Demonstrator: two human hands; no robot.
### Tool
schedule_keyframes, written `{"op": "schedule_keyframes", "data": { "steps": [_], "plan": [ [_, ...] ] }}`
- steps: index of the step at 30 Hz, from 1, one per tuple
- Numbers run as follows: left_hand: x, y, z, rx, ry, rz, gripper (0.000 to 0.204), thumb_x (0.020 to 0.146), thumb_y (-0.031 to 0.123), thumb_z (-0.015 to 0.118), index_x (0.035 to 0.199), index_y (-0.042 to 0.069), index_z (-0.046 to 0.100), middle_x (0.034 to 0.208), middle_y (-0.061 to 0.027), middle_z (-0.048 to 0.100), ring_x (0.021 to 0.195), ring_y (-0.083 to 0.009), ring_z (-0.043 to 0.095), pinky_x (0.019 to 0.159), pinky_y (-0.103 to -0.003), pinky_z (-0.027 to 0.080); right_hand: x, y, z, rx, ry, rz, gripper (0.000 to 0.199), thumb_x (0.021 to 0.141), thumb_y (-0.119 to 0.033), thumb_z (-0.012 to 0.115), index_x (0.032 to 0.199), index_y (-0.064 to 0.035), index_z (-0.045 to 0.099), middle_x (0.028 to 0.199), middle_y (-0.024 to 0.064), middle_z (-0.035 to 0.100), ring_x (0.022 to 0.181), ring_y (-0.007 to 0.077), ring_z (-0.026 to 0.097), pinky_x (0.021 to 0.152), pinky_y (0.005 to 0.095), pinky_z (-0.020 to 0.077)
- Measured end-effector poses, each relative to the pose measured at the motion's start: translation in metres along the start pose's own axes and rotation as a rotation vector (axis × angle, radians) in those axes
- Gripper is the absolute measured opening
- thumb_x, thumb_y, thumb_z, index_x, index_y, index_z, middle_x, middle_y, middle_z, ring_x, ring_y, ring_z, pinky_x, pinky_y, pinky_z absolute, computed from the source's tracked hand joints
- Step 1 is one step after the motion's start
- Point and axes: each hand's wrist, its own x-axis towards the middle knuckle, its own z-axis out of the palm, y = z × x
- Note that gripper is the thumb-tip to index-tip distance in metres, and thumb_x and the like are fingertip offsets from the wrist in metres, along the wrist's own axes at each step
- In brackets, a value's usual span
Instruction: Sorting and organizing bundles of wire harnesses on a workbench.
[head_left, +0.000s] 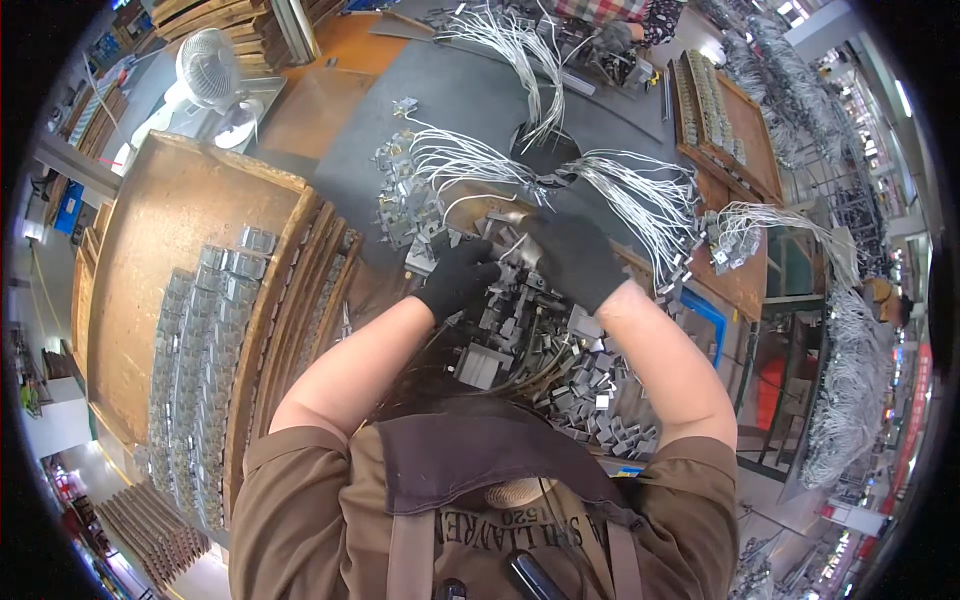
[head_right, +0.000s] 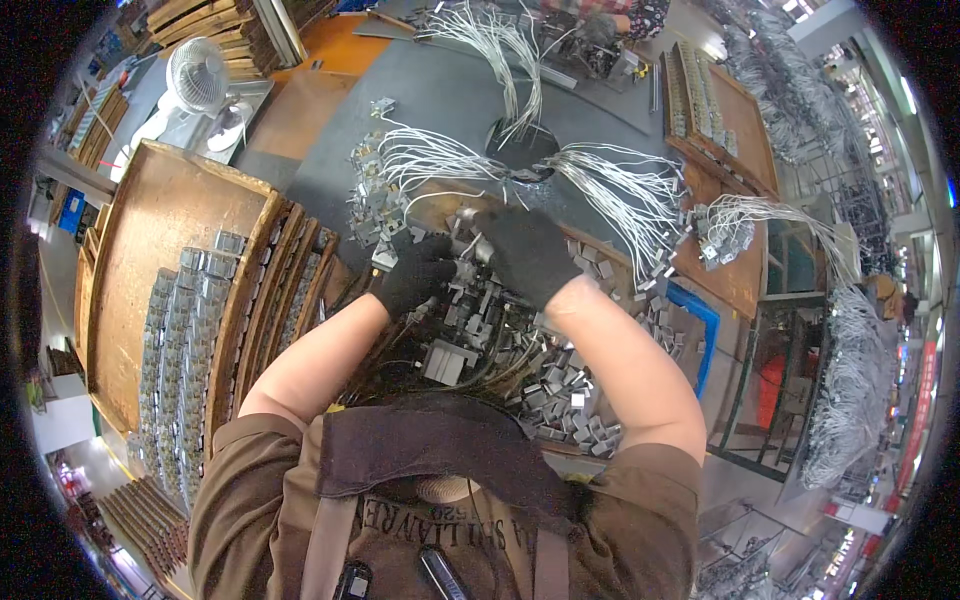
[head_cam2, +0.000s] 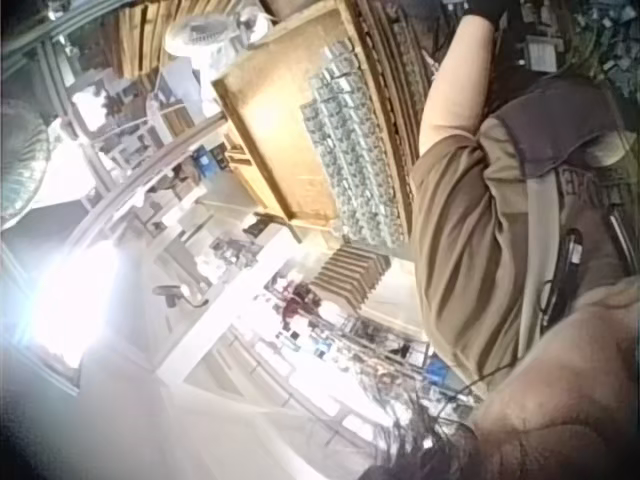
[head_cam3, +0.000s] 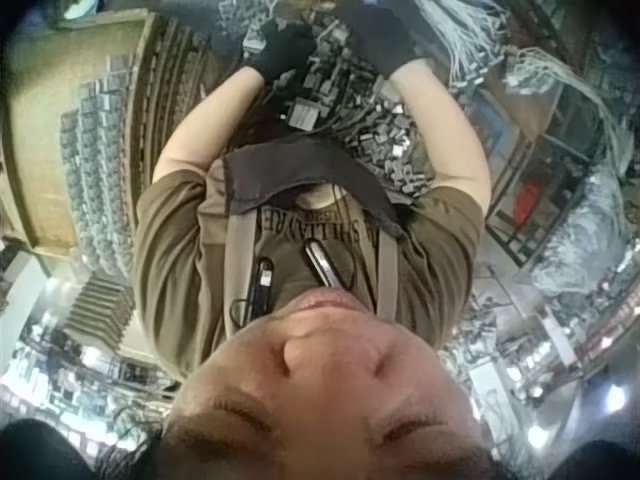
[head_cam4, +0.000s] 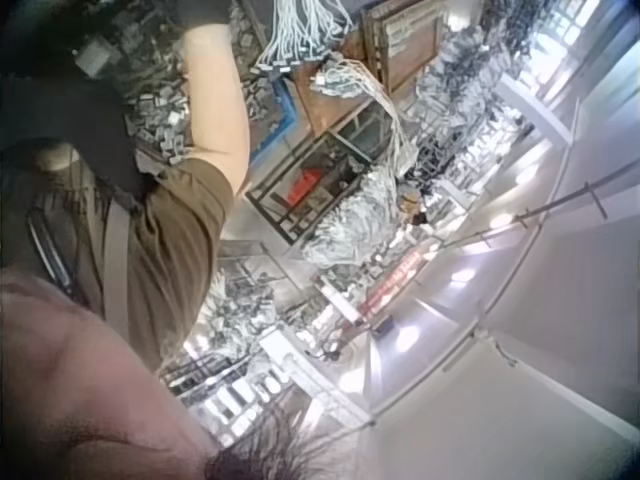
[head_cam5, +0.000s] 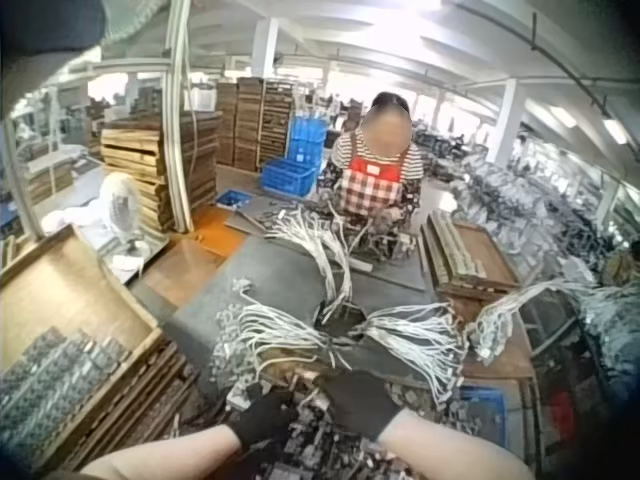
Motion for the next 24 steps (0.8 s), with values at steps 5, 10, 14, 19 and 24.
{"op": "schedule_keyframes", "data": {
  "steps": [5,10,14,19,24],
  "plan": [
    [-0.006,-0.015,0.011,0.144,-0.121,0.311,0.026,0.082,0.021,0.06,0.099,0.001,0.057,0.091,-0.0116,0.059,0.081,-0.0239,0.057,0.076,-0.037,0.051,-0.031,0.012,0.012,0.125,-0.153,0.061,0.04,0.074,-0.029,0.072,0.107,-0.008,0.062,0.099,0.0138,0.063,0.091,0.0345,0.061,0.077,0.0426,0.048],
    [-0.032,0.041,0.025,-0.299,-0.112,-0.319,0.043,0.082,0.029,0.064,0.114,0.002,0.057,0.091,-0.0104,0.06,0.077,-0.0194,0.059,0.059,-0.031,0.05,-0.051,-0.019,0.026,0.192,-0.21,0.164,0.038,0.072,-0.022,0.071,0.106,-0.0095,0.062,0.094,0.0149,0.063,0.089,0.0339,0.063,0.077,0.0448,0.0496],
    [-0.044,0.043,0.015,0.218,-0.167,0.031,0.06,0.079,0.04,0.068,0.126,0.005,0.053,0.107,-0.0177,0.061,0.088,-0.0289,0.062,0.076,-0.041,0.051,-0.057,-0.008,0.035,-0.016,-0.331,0.087,0.035,0.073,-0.015,0.065,0.108,-0.009,0.062,0.091,0.0143,0.064,0.086,0.0335,0.064,0.073,0.046,0.0503],
    [-0.047,0.029,0.013,0.484,-0.059,0.097,0.054,0.08,0.037,0.067,0.123,0.008,0.054,0.115,-0.02,0.057,0.101,-0.0384,0.059,0.08,-0.046,0.049,-0.046,-0.015,0.054,-0.014,-0.321,0.075,0.028,0.073,-0.011,0.062,0.101,-0.0086,0.064,0.086,0.0135,0.065,0.083,0.0339,0.065,0.071,0.0469,0.0505],
    [-0.042,0.039,0.012,0.528,-0.071,0.095,0.042,0.083,0.028,0.064,0.118,0.008,0.053,0.118,-0.0204,0.054,0.095,-0.0398,0.061,0.077,-0.047,0.051,-0.038,-0.008,0.081,-0.112,-0.467,0.16,0.025,0.064,-0.015,0.067,0.088,-0.0098,0.063,0.081,0.0117,0.065,0.077,0.0329,0.064,0.066,0.0448,0.0494]
  ]
}}
